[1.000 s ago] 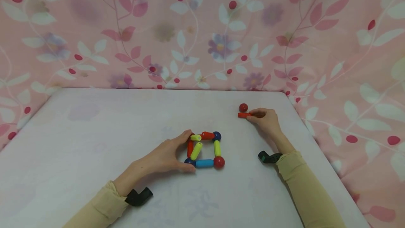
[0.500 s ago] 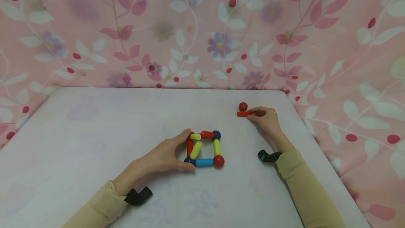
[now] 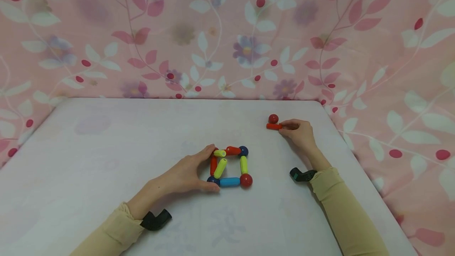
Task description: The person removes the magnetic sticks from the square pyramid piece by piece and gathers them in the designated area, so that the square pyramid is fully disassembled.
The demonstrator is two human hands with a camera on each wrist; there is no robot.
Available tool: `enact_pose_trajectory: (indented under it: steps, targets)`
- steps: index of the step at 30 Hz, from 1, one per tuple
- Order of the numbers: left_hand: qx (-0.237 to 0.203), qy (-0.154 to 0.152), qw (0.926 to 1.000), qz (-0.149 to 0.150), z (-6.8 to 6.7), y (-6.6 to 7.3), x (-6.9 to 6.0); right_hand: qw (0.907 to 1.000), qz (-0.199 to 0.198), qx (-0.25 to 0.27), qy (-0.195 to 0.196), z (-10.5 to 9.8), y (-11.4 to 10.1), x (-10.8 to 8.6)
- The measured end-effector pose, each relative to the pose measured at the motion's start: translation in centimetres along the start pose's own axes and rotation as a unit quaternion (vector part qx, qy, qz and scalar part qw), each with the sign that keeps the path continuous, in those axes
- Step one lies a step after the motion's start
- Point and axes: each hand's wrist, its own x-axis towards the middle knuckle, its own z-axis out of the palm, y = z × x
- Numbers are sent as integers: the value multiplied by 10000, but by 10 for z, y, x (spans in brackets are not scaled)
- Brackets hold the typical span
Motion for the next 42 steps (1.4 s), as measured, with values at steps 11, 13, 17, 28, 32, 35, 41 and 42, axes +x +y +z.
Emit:
enact_pose_trajectory:
  steps: [11,13,17,28,32,35,41,42]
  targets:
    - [10,6,10000,5,0,-1,0,9998,93,144,-80,-1,-1,0]
    - [11,7,10000,-5,0,-1,0,9998,101,157,-68,-1,-1,0]
    - [4,9,10000,-7,0,-1,1,9997,118,194,-64,-1,-2,0]
    - [-14,5,10000,-2,1,-2,1,9980,85,557,303,-16,-24,-2]
    - [-23,27,10000,26,0,-2,0,9965,-224,777,231,-17,-51,-10]
    - [-14,36,10000,54,0,-2,0,9938,-592,941,-78,-10,-71,-22]
    - [-6,13,10000,93,-1,-1,0,9825,-1350,1032,-763,13,-94,-41]
    - [-10,1,10000,87,-1,-1,0,9816,-1422,946,-857,17,-95,-42]
